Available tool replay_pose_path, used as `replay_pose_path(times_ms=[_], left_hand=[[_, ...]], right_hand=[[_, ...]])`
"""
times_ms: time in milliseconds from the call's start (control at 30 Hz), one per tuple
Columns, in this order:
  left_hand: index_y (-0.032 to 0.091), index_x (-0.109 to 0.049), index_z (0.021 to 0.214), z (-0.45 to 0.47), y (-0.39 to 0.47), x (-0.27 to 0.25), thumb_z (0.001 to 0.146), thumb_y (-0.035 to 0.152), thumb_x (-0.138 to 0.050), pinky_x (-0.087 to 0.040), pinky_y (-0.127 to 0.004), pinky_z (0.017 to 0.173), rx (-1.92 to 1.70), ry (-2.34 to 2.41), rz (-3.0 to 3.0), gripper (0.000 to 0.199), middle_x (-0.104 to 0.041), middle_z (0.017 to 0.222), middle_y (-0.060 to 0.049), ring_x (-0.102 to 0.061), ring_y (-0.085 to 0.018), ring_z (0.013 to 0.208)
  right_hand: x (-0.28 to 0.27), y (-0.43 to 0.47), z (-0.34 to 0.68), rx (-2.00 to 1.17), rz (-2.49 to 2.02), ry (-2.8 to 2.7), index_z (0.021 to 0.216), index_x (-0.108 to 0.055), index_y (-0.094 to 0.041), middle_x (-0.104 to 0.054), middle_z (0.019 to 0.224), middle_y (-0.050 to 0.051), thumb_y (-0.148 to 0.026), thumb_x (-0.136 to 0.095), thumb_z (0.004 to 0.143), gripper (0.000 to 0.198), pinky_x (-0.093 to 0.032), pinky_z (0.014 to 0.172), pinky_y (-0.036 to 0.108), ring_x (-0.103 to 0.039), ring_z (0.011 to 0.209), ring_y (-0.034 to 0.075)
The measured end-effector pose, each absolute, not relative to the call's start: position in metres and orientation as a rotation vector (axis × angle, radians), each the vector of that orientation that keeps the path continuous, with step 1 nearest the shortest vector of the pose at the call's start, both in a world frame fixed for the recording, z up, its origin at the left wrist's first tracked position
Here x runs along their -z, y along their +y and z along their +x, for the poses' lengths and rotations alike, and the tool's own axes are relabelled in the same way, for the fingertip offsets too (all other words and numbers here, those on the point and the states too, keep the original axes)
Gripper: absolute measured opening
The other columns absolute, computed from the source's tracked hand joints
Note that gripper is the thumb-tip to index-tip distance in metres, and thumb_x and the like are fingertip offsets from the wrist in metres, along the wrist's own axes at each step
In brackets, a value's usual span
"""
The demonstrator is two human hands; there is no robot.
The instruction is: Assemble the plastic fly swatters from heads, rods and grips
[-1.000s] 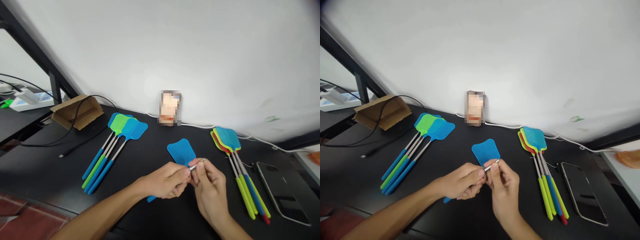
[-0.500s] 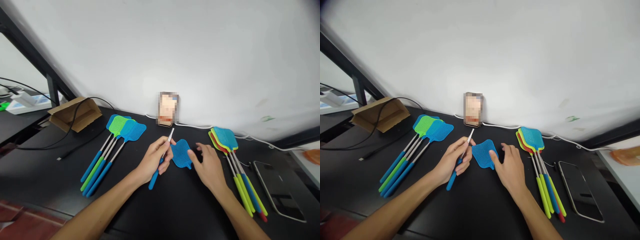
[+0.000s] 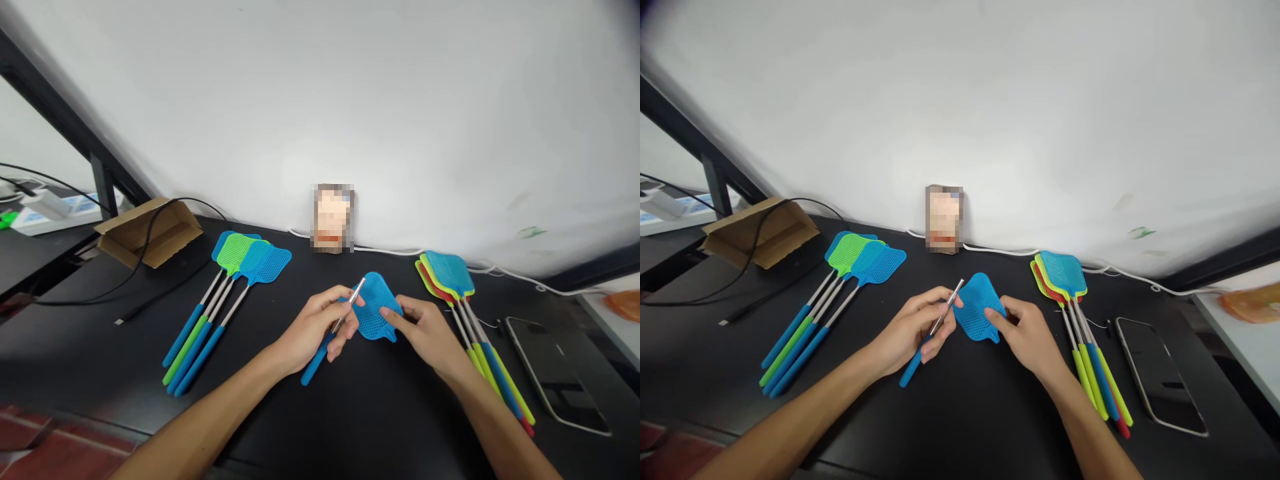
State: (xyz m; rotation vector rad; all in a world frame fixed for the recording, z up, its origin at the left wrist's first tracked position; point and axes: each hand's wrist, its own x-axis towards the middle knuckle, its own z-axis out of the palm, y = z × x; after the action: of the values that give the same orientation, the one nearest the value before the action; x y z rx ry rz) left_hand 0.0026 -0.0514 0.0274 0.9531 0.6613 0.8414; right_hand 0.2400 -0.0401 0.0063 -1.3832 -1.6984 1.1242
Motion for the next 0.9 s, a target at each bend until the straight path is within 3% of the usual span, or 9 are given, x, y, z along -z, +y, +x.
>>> replay_pose_path(times_ms=[100,267,433,900], left_hand=[[0.019,-0.059,0.111,0.002,-0.051,-0.029,0.103,0.037,-0.050,-0.038,-0.017,0.037,-0.798,0.677,0.983,0.022,-0.058,0.066,0.005,-0.041,-0.005,0.037],[0.017,-0.059,0.119,0.004,-0.052,-0.030,0.104,0.042,-0.051,-0.041,-0.019,0.040,-0.703,0.713,1.178,0.031,-0.065,0.069,0.001,-0.050,-0.007,0.039],[0.017,-0.062,0.117,0.004,-0.054,-0.030,0.102,0.042,-0.057,-0.041,-0.018,0.044,-0.665,0.748,1.266,0.030,-0.067,0.072,0.001,-0.051,-0.006,0.041],[0.016,-0.063,0.114,0.003,-0.054,-0.033,0.100,0.040,-0.059,-0.041,-0.017,0.042,-0.624,0.765,1.280,0.028,-0.070,0.072,0.000,-0.050,-0.005,0.040]], right_hand=[[-0.013,-0.041,0.243,-1.182,-1.259,-1.266,0.079,-0.066,-0.021,-0.056,0.071,-0.002,-0.045,-0.076,0.089,0.028,-0.038,0.060,0.028,-0.046,0.065,0.014],[-0.022,-0.045,0.238,-1.374,-1.025,-0.875,0.094,-0.072,-0.024,-0.065,0.090,0.001,-0.032,-0.083,0.085,0.015,-0.045,0.065,0.028,-0.057,0.078,0.015],[-0.025,-0.052,0.231,-1.508,-0.942,-0.843,0.086,-0.072,-0.023,-0.062,0.082,0.000,-0.030,-0.079,0.089,0.011,-0.044,0.064,0.028,-0.056,0.075,0.014],[-0.023,-0.057,0.225,-1.486,-0.956,-0.917,0.085,-0.072,-0.023,-0.062,0.080,0.000,-0.033,-0.078,0.089,0.013,-0.043,0.065,0.030,-0.054,0.074,0.015]])
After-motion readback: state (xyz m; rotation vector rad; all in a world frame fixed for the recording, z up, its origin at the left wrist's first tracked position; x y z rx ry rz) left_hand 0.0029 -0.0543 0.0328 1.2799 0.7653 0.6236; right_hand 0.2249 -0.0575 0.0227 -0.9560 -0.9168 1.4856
